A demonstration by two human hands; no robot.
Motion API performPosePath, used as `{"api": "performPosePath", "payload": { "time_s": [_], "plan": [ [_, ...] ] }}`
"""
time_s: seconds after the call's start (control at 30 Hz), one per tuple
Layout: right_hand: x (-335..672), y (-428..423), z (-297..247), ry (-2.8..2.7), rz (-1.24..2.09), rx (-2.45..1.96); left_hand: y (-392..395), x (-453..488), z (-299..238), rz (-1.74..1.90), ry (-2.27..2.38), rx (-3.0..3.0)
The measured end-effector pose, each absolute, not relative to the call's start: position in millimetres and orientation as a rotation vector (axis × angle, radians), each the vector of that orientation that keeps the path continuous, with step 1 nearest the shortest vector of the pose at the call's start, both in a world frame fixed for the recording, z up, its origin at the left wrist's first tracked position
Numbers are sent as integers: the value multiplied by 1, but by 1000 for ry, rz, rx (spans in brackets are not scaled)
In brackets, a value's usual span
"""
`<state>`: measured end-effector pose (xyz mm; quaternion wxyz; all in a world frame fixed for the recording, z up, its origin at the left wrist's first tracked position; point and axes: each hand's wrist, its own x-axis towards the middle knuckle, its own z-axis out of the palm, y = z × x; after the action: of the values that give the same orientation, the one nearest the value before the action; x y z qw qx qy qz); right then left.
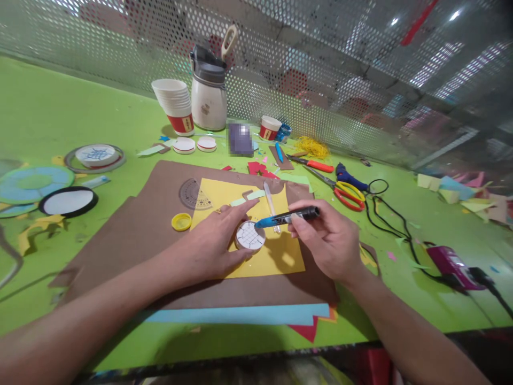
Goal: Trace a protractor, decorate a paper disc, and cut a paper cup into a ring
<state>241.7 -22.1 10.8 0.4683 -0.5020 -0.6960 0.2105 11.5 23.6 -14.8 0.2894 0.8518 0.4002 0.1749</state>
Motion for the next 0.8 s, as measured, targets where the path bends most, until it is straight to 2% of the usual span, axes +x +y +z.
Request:
{"api": "performPosePath", "payload": {
  "time_s": [0.8],
  "plan": [
    [244,-28,19,-1686,457,-1263,27,11,-21,557,1042,2269]
  ]
}}
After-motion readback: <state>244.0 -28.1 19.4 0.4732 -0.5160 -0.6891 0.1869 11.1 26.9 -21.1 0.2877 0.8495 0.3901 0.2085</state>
